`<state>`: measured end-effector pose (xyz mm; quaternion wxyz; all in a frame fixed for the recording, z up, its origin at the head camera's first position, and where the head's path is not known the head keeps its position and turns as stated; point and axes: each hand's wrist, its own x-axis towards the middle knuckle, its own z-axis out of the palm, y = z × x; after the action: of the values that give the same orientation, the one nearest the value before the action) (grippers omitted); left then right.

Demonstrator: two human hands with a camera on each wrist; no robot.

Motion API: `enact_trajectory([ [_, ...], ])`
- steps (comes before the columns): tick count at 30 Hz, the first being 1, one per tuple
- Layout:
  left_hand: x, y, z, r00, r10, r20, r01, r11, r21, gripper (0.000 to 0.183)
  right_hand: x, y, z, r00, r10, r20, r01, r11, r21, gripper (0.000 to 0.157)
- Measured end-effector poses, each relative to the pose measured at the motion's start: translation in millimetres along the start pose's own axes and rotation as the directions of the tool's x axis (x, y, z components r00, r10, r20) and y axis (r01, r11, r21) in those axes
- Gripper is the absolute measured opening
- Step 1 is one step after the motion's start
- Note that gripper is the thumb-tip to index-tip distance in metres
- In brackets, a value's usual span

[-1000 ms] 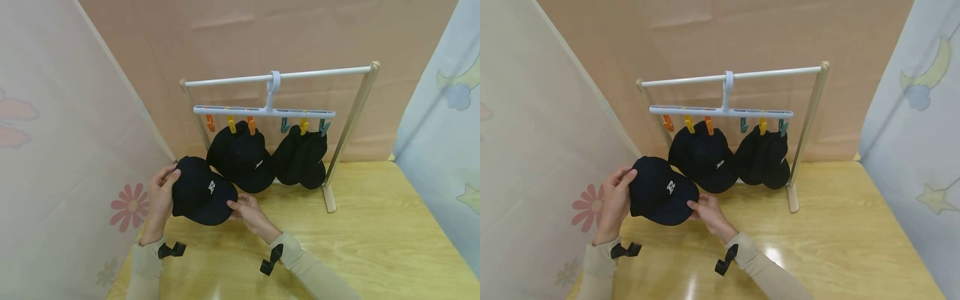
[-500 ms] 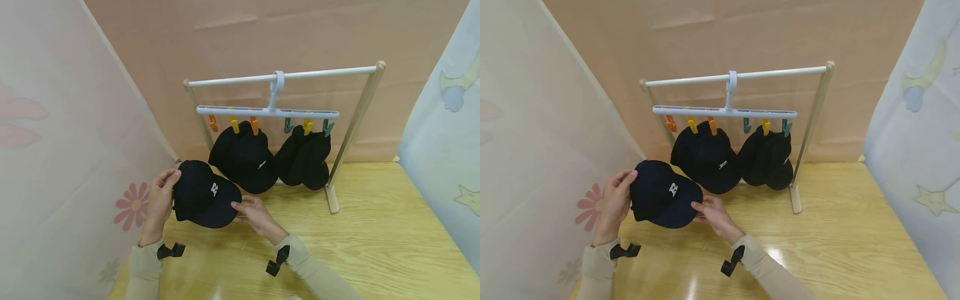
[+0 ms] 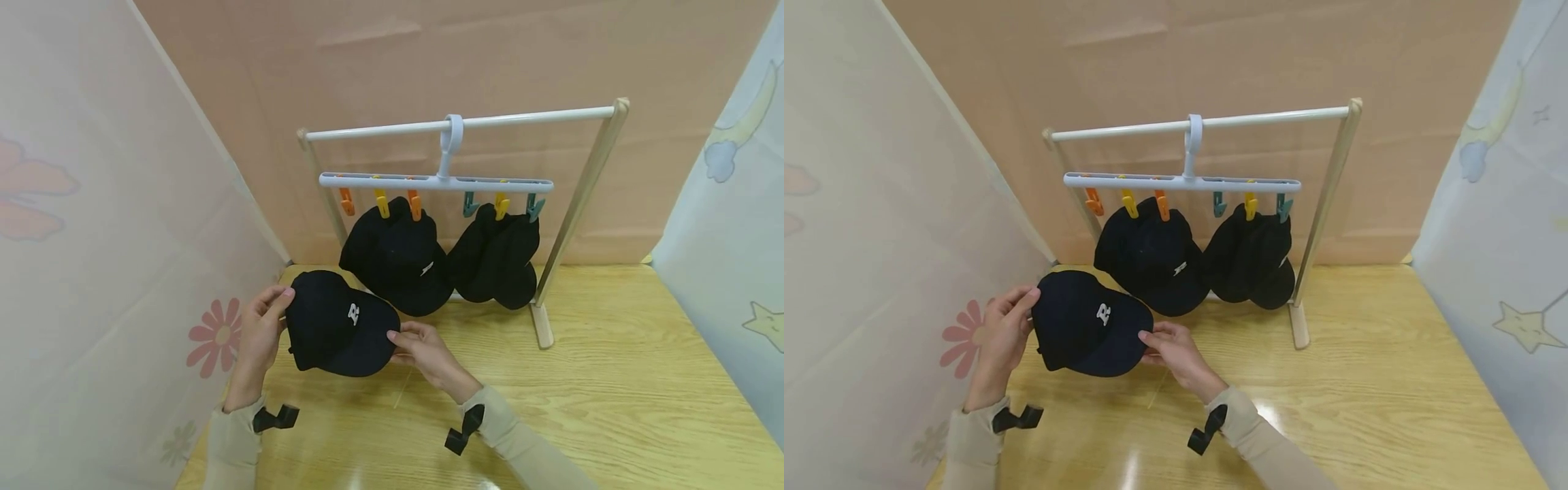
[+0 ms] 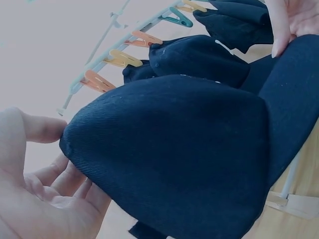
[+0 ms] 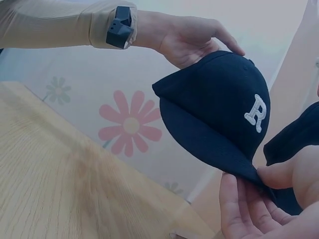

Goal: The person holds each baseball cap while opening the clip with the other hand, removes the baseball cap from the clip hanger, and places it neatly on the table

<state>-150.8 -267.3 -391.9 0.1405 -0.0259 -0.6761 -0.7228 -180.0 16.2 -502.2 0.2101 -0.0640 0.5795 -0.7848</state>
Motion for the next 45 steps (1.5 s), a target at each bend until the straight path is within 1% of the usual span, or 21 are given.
enact_trajectory([
  [5, -5.8, 0.3, 0.7, 1.000, 0.006, 0.014, -0.006, 0.999, 0.034, 0.020, -3, 2, -3.1, 1.000, 0.011, 0.004, -0.011, 1.000, 0.002, 0.019],
  [9, -8.7, -0.6, 1.5, 1.000, -0.002, 0.026, 0.000, 0.998, 0.056, 0.018, -5, 5, -4.4, 1.000, 0.021, 0.002, -0.021, 1.000, 0.007, 0.015],
  [12, -10.3, -3.7, 1.7, 1.000, -0.014, 0.023, 0.013, 0.998, 0.064, 0.017, -5, 8, -5.8, 1.000, 0.017, -0.005, -0.017, 1.000, 0.004, 0.014],
  [17, -14.9, -11.2, 0.5, 0.999, -0.048, 0.004, 0.048, 0.997, 0.064, 0.015, -6, 15, -7.9, 1.000, 0.017, -0.011, -0.017, 1.000, -0.004, 0.016],
  [22, -18.8, -17.1, -0.4, 0.999, -0.050, -0.006, 0.050, 0.997, 0.060, 0.014, -8, 18, -8.4, 0.999, 0.022, -0.027, -0.022, 1.000, -0.009, 0.016],
  [30, -19.2, -25.5, 0.4, 0.999, -0.039, 0.026, 0.038, 0.998, 0.048, 0.018, -10, 19, -11.5, 0.999, 0.018, -0.039, -0.019, 0.999, -0.027, 0.017],
  [35, -18.3, -28.9, 1.3, 0.997, -0.066, 0.036, 0.063, 0.996, 0.066, 0.017, -11, 19, -14.3, 0.999, 0.007, -0.040, -0.009, 0.998, -0.058, 0.021],
  [39, -18.3, -30.4, 1.7, 0.996, -0.081, 0.048, 0.077, 0.993, 0.087, 0.017, -11, 18, -16.8, 0.998, 0.004, -0.069, -0.010, 0.996, -0.085, 0.022],
  [45, -19.9, -34.5, 1.6, 0.993, -0.098, 0.066, 0.090, 0.989, 0.118, 0.026, -13, 19, -19.6, 0.992, -0.001, -0.122, -0.013, 0.994, -0.113, 0.022],
])
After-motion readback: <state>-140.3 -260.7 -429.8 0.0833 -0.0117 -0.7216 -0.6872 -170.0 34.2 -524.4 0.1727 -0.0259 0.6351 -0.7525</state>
